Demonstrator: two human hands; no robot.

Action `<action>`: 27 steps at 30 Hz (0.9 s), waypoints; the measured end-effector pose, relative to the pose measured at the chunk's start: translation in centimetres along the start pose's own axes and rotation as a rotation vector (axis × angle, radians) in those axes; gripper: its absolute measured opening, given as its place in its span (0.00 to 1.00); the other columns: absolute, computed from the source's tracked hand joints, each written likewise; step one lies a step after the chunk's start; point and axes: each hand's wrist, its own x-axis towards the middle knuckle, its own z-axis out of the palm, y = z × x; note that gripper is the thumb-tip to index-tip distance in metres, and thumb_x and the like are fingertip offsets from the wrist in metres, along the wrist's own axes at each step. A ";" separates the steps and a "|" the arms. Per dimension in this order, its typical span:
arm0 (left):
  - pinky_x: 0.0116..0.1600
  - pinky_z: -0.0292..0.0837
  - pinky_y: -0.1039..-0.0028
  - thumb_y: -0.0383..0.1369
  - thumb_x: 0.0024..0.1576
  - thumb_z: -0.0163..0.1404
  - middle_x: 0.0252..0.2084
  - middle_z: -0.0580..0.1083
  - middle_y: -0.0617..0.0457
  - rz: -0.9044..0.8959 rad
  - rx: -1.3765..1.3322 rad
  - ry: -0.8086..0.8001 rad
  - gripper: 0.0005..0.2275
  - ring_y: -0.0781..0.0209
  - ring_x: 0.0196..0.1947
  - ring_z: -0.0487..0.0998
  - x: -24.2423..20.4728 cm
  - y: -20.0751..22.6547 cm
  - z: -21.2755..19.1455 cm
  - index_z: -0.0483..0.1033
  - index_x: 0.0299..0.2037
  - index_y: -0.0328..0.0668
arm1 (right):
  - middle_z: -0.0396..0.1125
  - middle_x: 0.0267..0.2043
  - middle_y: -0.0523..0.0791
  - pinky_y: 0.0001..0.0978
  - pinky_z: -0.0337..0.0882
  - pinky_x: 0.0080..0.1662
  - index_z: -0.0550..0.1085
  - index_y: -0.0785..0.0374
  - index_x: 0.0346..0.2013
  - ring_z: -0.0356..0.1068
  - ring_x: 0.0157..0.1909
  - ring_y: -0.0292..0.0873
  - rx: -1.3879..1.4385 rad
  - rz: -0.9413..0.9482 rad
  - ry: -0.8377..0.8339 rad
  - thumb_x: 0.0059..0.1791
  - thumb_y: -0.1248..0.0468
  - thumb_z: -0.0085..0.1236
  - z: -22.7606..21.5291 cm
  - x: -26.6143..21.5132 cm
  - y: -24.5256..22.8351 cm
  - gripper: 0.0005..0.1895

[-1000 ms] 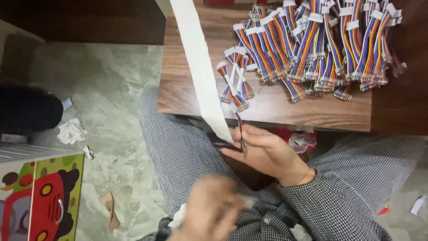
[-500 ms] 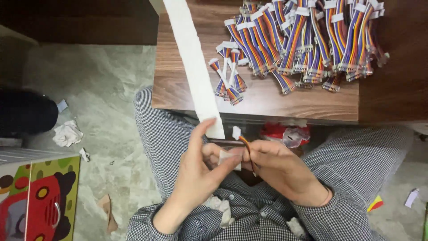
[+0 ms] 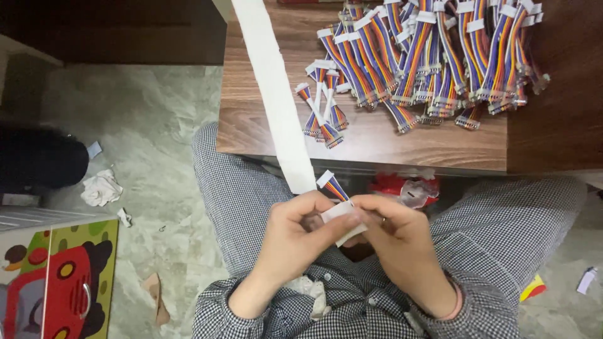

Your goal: Wrapping white adhesive tape around ribbon cables near the connector

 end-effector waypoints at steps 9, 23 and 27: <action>0.18 0.48 0.88 0.28 0.49 0.57 0.13 0.65 0.64 -0.039 0.026 0.130 0.06 0.79 0.13 0.56 0.2 -1.1 0.4 0.75 0.22 0.37 | 0.74 0.30 0.45 0.18 0.72 0.30 0.74 0.68 0.42 0.73 0.29 0.34 -0.165 -0.088 -0.006 0.43 0.72 0.51 1.0 -0.7 -2.1 0.13; 0.17 0.50 0.88 0.28 0.48 0.57 0.12 0.67 0.62 0.016 0.115 0.199 0.07 0.78 0.12 0.58 0.5 -0.7 0.8 0.73 0.20 0.38 | 0.70 0.26 0.48 0.23 0.71 0.30 0.74 0.70 0.37 0.70 0.26 0.39 0.116 -0.007 -0.010 0.43 0.73 0.53 0.7 -0.3 -1.2 0.08; 0.18 0.52 0.86 0.31 0.50 0.53 0.13 0.66 0.60 -0.065 0.052 0.188 0.08 0.75 0.12 0.60 1.0 -1.4 0.9 0.73 0.21 0.38 | 0.69 0.34 0.46 0.19 0.66 0.29 0.73 0.71 0.32 0.67 0.25 0.35 0.075 -0.131 -0.147 0.41 0.76 0.54 0.8 -1.0 -1.5 0.05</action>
